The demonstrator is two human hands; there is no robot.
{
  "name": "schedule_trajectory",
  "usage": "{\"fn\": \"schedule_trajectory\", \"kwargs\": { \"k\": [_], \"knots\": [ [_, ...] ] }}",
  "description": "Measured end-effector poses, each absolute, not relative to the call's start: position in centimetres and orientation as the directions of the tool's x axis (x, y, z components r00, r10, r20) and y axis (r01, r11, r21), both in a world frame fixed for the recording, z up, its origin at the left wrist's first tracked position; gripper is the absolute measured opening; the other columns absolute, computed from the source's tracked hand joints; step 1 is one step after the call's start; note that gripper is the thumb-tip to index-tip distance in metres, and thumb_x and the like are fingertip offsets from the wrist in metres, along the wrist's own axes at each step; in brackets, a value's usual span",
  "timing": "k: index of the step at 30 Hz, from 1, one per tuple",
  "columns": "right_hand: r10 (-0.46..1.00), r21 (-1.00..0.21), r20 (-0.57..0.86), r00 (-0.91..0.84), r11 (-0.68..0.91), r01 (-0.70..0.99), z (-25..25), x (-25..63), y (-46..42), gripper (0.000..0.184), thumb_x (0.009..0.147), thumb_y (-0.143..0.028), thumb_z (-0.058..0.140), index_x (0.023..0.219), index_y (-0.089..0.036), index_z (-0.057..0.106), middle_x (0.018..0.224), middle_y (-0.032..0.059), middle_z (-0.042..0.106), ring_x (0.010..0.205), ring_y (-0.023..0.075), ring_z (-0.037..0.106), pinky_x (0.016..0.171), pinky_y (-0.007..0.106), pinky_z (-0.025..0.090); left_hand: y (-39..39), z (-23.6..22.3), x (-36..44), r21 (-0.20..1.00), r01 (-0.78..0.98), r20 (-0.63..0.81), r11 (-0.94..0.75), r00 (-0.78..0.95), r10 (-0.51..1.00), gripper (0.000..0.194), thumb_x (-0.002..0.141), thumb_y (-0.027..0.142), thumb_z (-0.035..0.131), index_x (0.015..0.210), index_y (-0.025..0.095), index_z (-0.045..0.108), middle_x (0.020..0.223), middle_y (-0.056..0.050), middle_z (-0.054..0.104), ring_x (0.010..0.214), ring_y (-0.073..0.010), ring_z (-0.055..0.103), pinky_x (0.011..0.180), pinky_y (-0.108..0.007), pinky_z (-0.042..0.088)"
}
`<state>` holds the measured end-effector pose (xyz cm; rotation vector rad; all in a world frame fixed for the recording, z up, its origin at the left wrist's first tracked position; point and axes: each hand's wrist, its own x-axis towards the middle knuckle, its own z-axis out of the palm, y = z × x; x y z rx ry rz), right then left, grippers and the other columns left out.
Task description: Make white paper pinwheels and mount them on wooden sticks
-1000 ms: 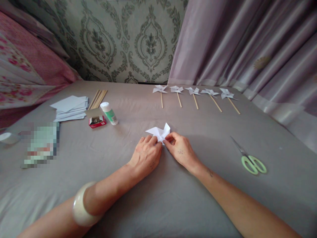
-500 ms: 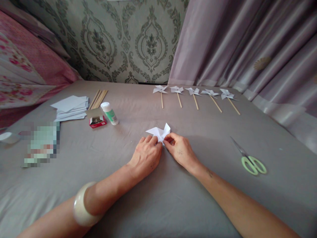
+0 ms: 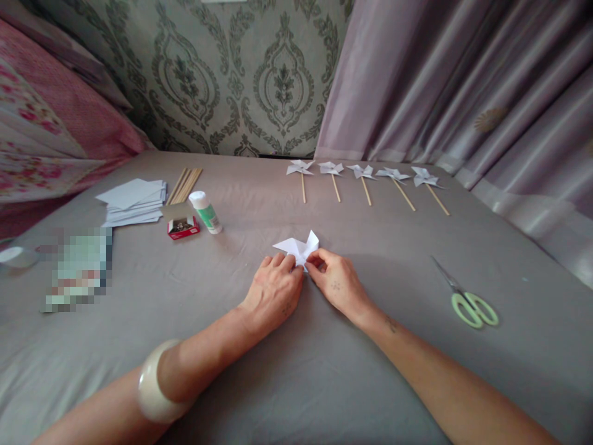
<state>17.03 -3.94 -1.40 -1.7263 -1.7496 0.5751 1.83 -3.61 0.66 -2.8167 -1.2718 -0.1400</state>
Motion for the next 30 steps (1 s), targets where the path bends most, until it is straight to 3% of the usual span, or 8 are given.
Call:
{"fn": "schedule_trajectory", "kwargs": {
  "k": [13, 19, 26, 30],
  "knots": [
    [0.982, -0.517, 0.157, -0.109, 0.176, 0.838, -1.2, 17.0, -4.5, 0.025, 0.089, -0.023, 0.048, 0.102, -0.020, 0.069, 0.096, 0.0081, 0.068, 0.084, 0.0180, 0.064, 0.075, 0.026, 0.045, -3.5, 0.2, 1.7, -0.039, 0.736, 0.159, -0.676, 0.672, 0.723, 0.023, 0.090, 0.020, 0.040, 0.094, 0.016, 0.062, 0.088, -0.009, 0.059, 0.085, -0.0231, 0.053, 0.071, -0.037, 0.039],
    [0.976, -0.414, 0.143, -0.165, 0.210, 0.886, -0.5, 16.9, -4.8, 0.028, 0.090, -0.021, 0.045, 0.106, -0.021, 0.067, 0.100, 0.0074, 0.065, 0.087, 0.0180, 0.062, 0.072, 0.026, 0.044, -3.5, 0.0, 1.8, -0.037, 0.736, 0.174, -0.676, 0.671, 0.721, 0.022, 0.089, 0.019, 0.041, 0.093, 0.016, 0.062, 0.089, -0.009, 0.059, 0.085, -0.0231, 0.053, 0.071, -0.037, 0.039],
    [0.916, -0.172, 0.183, -0.356, 0.387, 0.906, 0.5, 16.9, -4.7, 0.027, 0.088, -0.012, 0.042, 0.093, -0.017, 0.068, 0.098, 0.0106, 0.060, 0.093, 0.0214, 0.056, 0.073, 0.030, 0.044, -3.7, 0.2, 1.8, -0.025, 0.737, 0.168, -0.675, 0.669, 0.724, 0.020, 0.089, 0.017, 0.041, 0.086, 0.015, 0.061, 0.088, -0.009, 0.059, 0.085, -0.0235, 0.053, 0.071, -0.037, 0.041],
    [0.897, -0.131, 0.167, -0.409, 0.432, 0.893, 0.5, 16.7, -4.6, 0.025, 0.087, -0.010, 0.042, 0.090, -0.016, 0.066, 0.097, 0.0107, 0.060, 0.092, 0.0214, 0.054, 0.074, 0.031, 0.045, -3.8, 0.3, 1.8, 0.003, 0.748, 0.162, -0.664, 0.655, 0.739, 0.020, 0.088, 0.017, 0.042, 0.084, 0.016, 0.062, 0.089, -0.009, 0.058, 0.087, -0.0232, 0.051, 0.073, -0.037, 0.042]
  ]
}}
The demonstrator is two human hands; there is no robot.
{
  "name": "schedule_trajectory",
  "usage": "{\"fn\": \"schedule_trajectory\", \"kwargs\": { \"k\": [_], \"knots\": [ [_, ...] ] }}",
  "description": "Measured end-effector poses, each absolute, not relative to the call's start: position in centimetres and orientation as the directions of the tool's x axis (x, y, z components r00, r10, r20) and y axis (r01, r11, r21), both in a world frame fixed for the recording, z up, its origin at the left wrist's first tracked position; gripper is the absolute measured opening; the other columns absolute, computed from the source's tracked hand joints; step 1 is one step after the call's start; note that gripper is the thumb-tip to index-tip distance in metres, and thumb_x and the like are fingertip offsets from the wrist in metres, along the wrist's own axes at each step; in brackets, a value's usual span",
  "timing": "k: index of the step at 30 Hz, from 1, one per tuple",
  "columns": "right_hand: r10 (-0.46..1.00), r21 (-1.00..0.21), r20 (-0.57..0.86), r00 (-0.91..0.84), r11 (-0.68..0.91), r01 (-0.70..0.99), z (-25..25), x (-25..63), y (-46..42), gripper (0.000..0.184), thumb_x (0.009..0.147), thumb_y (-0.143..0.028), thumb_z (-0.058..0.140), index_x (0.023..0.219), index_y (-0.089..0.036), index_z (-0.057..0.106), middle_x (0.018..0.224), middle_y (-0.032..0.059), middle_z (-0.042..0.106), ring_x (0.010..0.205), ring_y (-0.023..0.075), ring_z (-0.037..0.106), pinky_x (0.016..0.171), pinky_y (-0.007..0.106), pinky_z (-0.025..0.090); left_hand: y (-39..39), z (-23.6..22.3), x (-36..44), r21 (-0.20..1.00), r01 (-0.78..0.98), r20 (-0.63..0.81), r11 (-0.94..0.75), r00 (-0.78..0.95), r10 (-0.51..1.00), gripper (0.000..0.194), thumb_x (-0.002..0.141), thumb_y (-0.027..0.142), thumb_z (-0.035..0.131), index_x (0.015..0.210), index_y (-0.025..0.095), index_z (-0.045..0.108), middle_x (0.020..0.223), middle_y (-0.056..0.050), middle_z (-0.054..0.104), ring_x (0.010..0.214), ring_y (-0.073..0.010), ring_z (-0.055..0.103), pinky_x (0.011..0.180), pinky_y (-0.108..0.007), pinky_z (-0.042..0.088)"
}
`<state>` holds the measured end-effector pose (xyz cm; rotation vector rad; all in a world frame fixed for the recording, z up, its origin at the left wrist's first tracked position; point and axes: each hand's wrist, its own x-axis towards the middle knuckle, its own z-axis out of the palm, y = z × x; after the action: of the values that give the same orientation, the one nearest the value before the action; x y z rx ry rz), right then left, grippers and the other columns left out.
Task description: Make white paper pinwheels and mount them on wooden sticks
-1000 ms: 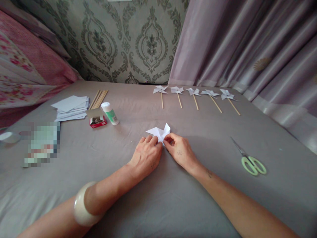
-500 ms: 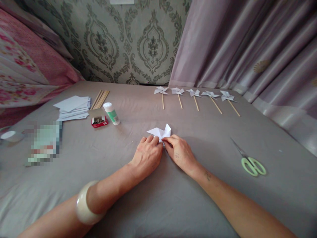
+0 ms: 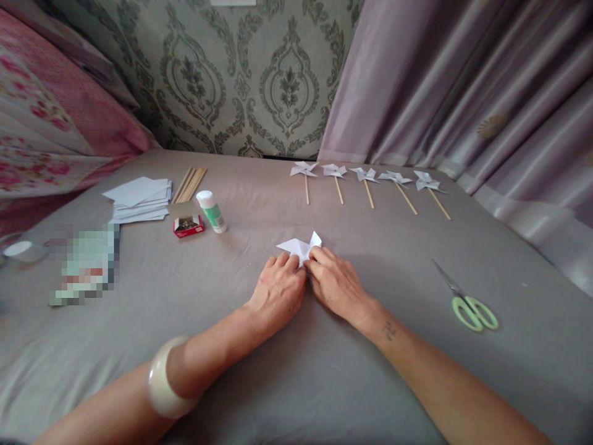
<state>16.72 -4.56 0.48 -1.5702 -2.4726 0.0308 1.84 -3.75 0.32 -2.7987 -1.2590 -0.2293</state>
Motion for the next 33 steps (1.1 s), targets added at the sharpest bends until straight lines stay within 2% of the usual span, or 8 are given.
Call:
{"fn": "schedule_trajectory", "kwargs": {
  "k": [8, 10, 12, 14, 16, 18, 24, 33],
  "knots": [
    [0.893, -0.185, 0.210, -0.399, 0.437, 0.880, -0.1, 17.0, -4.5, 0.026, 0.087, -0.010, 0.042, 0.091, -0.017, 0.068, 0.095, 0.0099, 0.062, 0.094, 0.0205, 0.055, 0.078, 0.030, 0.045, -3.7, 0.4, 1.8, 0.030, 0.754, 0.179, -0.656, 0.642, 0.746, 0.022, 0.089, 0.019, 0.042, 0.086, 0.016, 0.063, 0.089, -0.010, 0.055, 0.089, -0.0241, 0.048, 0.074, -0.037, 0.042],
    [0.901, -0.278, 0.242, -0.360, 0.420, 0.864, -0.5, 17.3, -4.3, 0.028, 0.086, -0.010, 0.043, 0.093, -0.016, 0.069, 0.095, 0.0094, 0.063, 0.094, 0.0197, 0.056, 0.078, 0.029, 0.045, -3.7, 0.5, 1.8, 0.018, 0.749, 0.174, -0.662, 0.650, 0.740, 0.023, 0.089, 0.020, 0.040, 0.088, 0.016, 0.063, 0.089, -0.010, 0.056, 0.089, -0.0243, 0.048, 0.074, -0.037, 0.041],
    [0.917, -0.425, 0.288, -0.276, 0.381, 0.821, -1.0, 17.6, -3.9, 0.029, 0.083, -0.009, 0.044, 0.094, -0.017, 0.070, 0.094, 0.0076, 0.065, 0.089, 0.0173, 0.059, 0.078, 0.027, 0.046, -3.8, 0.7, 1.7, 0.003, 0.747, 0.171, -0.665, 0.655, 0.736, 0.025, 0.090, 0.021, 0.039, 0.089, 0.017, 0.063, 0.088, -0.010, 0.056, 0.088, -0.0245, 0.048, 0.074, -0.037, 0.040],
    [0.924, -0.557, 0.361, -0.128, 0.324, 0.765, -1.5, 17.9, -3.6, 0.031, 0.082, -0.008, 0.043, 0.094, -0.017, 0.071, 0.091, 0.0060, 0.065, 0.083, 0.0148, 0.061, 0.077, 0.025, 0.047, -3.8, 0.7, 1.7, -0.005, 0.748, 0.166, -0.664, 0.656, 0.737, 0.026, 0.090, 0.022, 0.038, 0.088, 0.017, 0.064, 0.088, -0.010, 0.057, 0.088, -0.0246, 0.049, 0.073, -0.037, 0.040],
    [0.906, -0.611, 0.424, -0.001, 0.287, 0.738, -1.7, 18.1, -3.5, 0.032, 0.081, -0.008, 0.043, 0.094, -0.017, 0.071, 0.088, 0.0061, 0.065, 0.080, 0.0144, 0.061, 0.077, 0.024, 0.047, -3.7, 0.7, 1.7, -0.004, 0.748, 0.162, -0.664, 0.656, 0.737, 0.027, 0.091, 0.023, 0.038, 0.086, 0.016, 0.064, 0.088, -0.010, 0.057, 0.088, -0.0245, 0.049, 0.072, -0.036, 0.039],
    [0.892, -0.594, 0.451, 0.021, 0.283, 0.753, -1.8, 18.1, -3.5, 0.032, 0.080, -0.009, 0.044, 0.095, -0.015, 0.071, 0.087, 0.0068, 0.064, 0.082, 0.0156, 0.060, 0.078, 0.025, 0.047, -3.7, 0.6, 1.7, -0.007, 0.746, 0.161, -0.666, 0.658, 0.736, 0.028, 0.091, 0.023, 0.038, 0.086, 0.016, 0.064, 0.088, -0.010, 0.057, 0.088, -0.0245, 0.049, 0.072, -0.036, 0.039],
    [0.880, -0.401, 0.439, -0.182, 0.373, 0.837, -1.7, 17.7, -3.9, 0.032, 0.080, -0.008, 0.046, 0.099, -0.015, 0.071, 0.088, 0.0085, 0.062, 0.090, 0.0192, 0.056, 0.084, 0.029, 0.045, -3.7, 0.3, 1.7, -0.024, 0.747, 0.179, -0.664, 0.657, 0.732, 0.027, 0.091, 0.023, 0.038, 0.091, 0.017, 0.064, 0.089, -0.010, 0.058, 0.089, -0.0248, 0.051, 0.073, -0.036, 0.038],
    [0.880, -0.213, 0.356, -0.315, 0.405, 0.889, -1.6, 17.2, -4.0, 0.026, 0.086, -0.013, 0.047, 0.095, -0.019, 0.070, 0.092, 0.0085, 0.060, 0.089, 0.0208, 0.051, 0.079, 0.032, 0.043, -3.8, 0.2, 1.9, 0.007, 0.751, 0.181, -0.661, 0.649, 0.739, 0.026, 0.090, 0.022, 0.039, 0.089, 0.017, 0.064, 0.088, -0.010, 0.060, 0.088, -0.0251, 0.052, 0.072, -0.037, 0.038]
  ]
}}
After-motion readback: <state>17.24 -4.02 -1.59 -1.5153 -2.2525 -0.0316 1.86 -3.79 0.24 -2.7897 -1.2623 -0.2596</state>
